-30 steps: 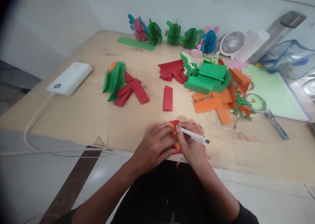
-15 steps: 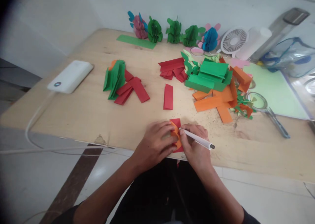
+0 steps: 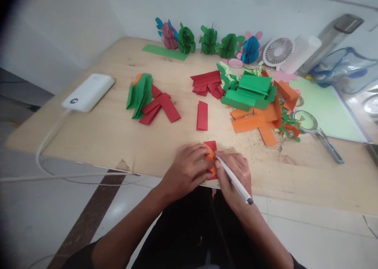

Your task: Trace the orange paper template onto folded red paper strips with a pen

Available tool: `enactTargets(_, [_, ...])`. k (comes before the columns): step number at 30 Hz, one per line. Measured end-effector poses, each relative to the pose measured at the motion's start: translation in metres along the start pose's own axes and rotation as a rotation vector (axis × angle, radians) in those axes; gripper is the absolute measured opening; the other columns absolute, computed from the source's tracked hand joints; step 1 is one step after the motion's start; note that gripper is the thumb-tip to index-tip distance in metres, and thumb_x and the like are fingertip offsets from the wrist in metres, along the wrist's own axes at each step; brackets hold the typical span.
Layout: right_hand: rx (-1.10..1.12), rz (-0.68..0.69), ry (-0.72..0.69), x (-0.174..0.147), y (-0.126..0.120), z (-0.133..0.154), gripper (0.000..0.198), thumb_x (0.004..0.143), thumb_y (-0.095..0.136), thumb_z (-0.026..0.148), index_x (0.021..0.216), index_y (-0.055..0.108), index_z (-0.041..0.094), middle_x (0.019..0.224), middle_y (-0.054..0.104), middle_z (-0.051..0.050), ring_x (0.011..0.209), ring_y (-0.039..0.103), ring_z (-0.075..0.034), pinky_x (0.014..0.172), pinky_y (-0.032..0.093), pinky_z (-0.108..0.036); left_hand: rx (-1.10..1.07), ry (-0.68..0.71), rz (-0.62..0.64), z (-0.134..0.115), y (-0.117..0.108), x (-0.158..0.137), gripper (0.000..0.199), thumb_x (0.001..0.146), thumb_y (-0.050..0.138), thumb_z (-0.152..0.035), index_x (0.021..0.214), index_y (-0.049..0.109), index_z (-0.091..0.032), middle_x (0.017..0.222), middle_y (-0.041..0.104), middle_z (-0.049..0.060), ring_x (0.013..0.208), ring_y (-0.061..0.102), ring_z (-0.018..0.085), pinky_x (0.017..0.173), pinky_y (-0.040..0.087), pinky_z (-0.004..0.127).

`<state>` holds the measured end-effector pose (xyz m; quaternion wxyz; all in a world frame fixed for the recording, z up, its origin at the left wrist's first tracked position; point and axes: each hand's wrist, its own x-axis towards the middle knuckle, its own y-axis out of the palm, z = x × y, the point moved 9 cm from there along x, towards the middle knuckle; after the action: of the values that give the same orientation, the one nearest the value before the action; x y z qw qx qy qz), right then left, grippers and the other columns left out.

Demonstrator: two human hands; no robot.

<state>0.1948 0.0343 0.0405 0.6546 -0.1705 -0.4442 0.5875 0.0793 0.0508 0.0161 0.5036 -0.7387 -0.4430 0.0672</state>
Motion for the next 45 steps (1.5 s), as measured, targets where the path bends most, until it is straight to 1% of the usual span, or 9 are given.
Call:
enactTargets(4, [-0.007,0.018,-0.068,-0.002,0.005,0.003,0.022,0.095,0.050,0.025,0.113,0.063,0.022,0.102,0.072,-0.006,0.096,0.063,-0.020,0.086,0.047,-0.038,0.010,0.004,0.000,0.000,0.001,-0.001,0.021,0.095,0.051,-0.034,0.103,0.066,-0.021,0.122,0.060,0.009,0.125,0.047,0.028,0.103,0.036,0.048])
enactTargets(11, [-0.028,0.050,-0.104,-0.003,0.013,0.002,0.025,0.096,0.049,0.026,0.118,0.061,0.023,0.104,0.072,-0.006,0.099,0.061,-0.023,0.087,0.045,-0.041,-0.001,-0.016,0.024,0.001,0.002,0.000,0.023,0.094,0.053,-0.035,0.107,0.066,-0.022,0.125,0.059,0.009,0.125,0.047,0.028,0.104,0.035,0.048])
enactTargets(18, [-0.087,0.035,-0.168,-0.005,0.013,0.006,0.027,0.094,0.051,0.021,0.119,0.061,0.020,0.101,0.073,-0.006,0.096,0.060,-0.022,0.086,0.043,-0.038,0.006,-0.019,0.042,0.001,0.003,0.000,0.025,0.092,0.055,-0.033,0.110,0.066,-0.021,0.128,0.058,0.010,0.126,0.047,0.028,0.104,0.035,0.048])
enactTargets(22, [-0.100,0.025,-0.184,-0.005,0.013,0.008,0.025,0.093,0.052,0.019,0.117,0.061,0.018,0.099,0.074,-0.006,0.095,0.060,-0.021,0.087,0.043,-0.037,0.031,-0.021,0.072,0.001,0.004,-0.001,0.029,0.091,0.056,-0.033,0.114,0.066,-0.020,0.135,0.054,0.014,0.130,0.044,0.030,0.105,0.034,0.050])
enactTargets(26, [-0.101,0.017,-0.176,-0.005,0.012,0.007,0.025,0.093,0.052,0.020,0.116,0.063,0.020,0.098,0.074,-0.005,0.095,0.061,-0.021,0.087,0.043,-0.037,0.049,-0.040,0.111,0.004,0.001,-0.003,0.028,0.091,0.057,-0.035,0.114,0.067,-0.023,0.141,0.050,0.014,0.136,0.038,0.032,0.106,0.032,0.053])
enactTargets(30, [-0.114,0.019,-0.180,-0.005,0.013,0.008,0.026,0.093,0.053,0.020,0.117,0.062,0.022,0.098,0.074,-0.005,0.095,0.062,-0.022,0.086,0.043,-0.038,0.041,-0.038,0.138,0.008,-0.006,-0.006,0.034,0.090,0.057,-0.036,0.122,0.064,-0.027,0.143,0.048,0.014,0.137,0.037,0.034,0.105,0.032,0.055])
enactTargets(38, [-0.105,0.025,-0.184,-0.005,0.012,0.010,0.028,0.093,0.052,0.019,0.120,0.060,0.023,0.094,0.073,-0.004,0.094,0.062,-0.023,0.085,0.042,-0.038,0.020,-0.045,0.176,0.014,-0.009,-0.012,0.042,0.091,0.056,-0.047,0.126,0.061,-0.026,0.147,0.046,0.012,0.140,0.033,0.032,0.111,0.027,0.055])
enactTargets(41, [-0.095,0.021,-0.197,-0.004,0.011,0.012,0.027,0.092,0.053,0.017,0.118,0.060,0.022,0.096,0.074,-0.004,0.094,0.061,-0.023,0.085,0.041,-0.038,0.035,-0.016,0.212,0.013,-0.007,-0.013,0.043,0.089,0.057,-0.051,0.124,0.062,-0.025,0.148,0.044,0.012,0.142,0.031,0.032,0.112,0.025,0.055])
enactTargets(45, [-0.092,-0.002,-0.215,-0.003,0.009,0.015,0.026,0.092,0.054,0.015,0.116,0.060,0.021,0.094,0.074,-0.004,0.091,0.062,-0.021,0.083,0.041,-0.037,0.049,0.045,0.254,0.013,-0.005,-0.013,0.047,0.088,0.059,-0.055,0.127,0.060,-0.029,0.150,0.042,0.012,0.142,0.029,0.034,0.112,0.023,0.057])
